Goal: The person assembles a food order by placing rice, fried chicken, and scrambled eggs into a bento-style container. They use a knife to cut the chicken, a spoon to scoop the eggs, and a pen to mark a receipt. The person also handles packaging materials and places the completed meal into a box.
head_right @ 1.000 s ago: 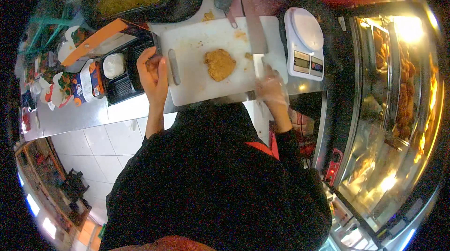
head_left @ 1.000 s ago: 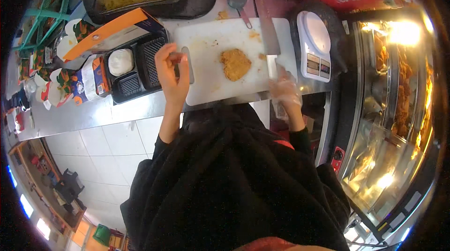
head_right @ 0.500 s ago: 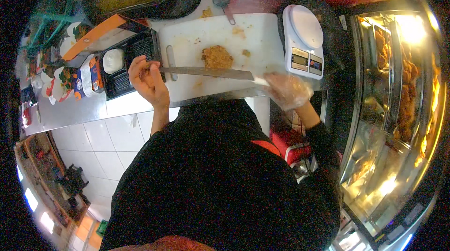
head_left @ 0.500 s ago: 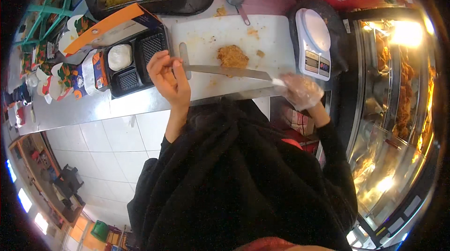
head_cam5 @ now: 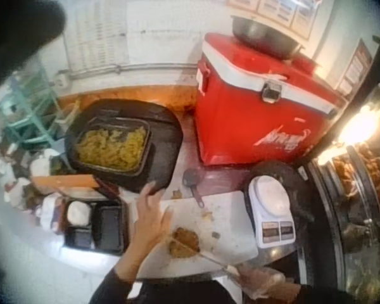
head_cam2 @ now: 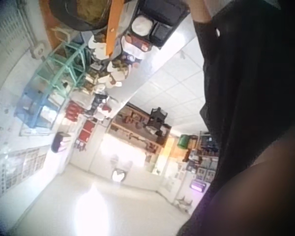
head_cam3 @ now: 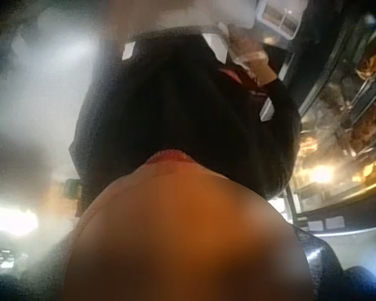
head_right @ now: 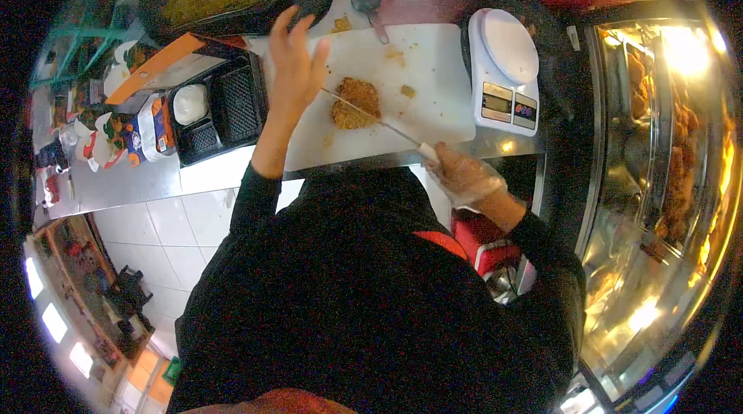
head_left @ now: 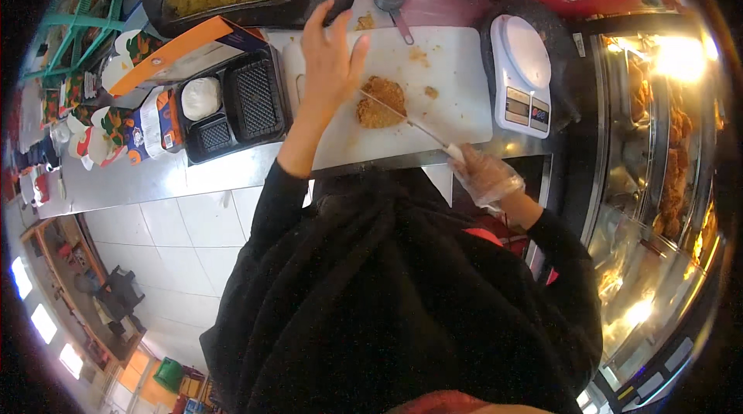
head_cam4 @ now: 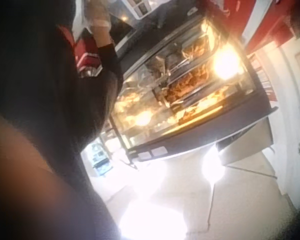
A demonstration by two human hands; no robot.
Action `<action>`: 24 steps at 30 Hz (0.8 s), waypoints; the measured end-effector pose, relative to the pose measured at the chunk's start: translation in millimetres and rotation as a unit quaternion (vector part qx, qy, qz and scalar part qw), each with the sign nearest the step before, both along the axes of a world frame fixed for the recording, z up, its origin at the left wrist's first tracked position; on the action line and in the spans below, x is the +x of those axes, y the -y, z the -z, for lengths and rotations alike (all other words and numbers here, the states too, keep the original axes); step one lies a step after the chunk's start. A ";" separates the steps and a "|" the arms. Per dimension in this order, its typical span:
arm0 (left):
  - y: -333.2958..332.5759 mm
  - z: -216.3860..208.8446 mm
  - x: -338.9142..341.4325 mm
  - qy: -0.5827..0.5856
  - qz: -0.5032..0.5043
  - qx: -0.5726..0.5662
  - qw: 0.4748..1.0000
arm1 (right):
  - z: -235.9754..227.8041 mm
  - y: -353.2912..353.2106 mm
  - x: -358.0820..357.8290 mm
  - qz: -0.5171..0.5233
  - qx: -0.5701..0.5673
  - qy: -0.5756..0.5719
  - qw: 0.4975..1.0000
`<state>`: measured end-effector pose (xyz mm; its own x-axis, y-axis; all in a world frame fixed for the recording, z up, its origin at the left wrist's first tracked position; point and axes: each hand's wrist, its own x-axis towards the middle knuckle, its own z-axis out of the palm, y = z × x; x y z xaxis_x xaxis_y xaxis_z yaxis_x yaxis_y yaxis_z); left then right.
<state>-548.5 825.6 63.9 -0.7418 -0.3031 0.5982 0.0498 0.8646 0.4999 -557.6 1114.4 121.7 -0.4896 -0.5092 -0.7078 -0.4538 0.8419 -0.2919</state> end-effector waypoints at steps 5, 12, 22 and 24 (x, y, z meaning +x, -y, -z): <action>-1.1 46.4 -18.7 0.071 -0.038 -0.013 0.997 | -4.6 3.5 -16.5 -0.015 0.000 0.023 1.000; 1.7 61.5 -18.4 0.111 -0.051 -0.016 0.992 | 16.6 4.7 -18.1 0.002 -0.056 0.054 0.997; 16.4 50.7 -29.3 -0.004 -0.083 0.137 0.987 | -11.1 5.9 -28.8 -0.057 -0.033 -0.012 0.998; 9.3 45.0 -37.2 -0.024 -0.104 0.115 0.988 | -13.3 1.0 -28.8 -0.070 -0.043 -0.030 0.996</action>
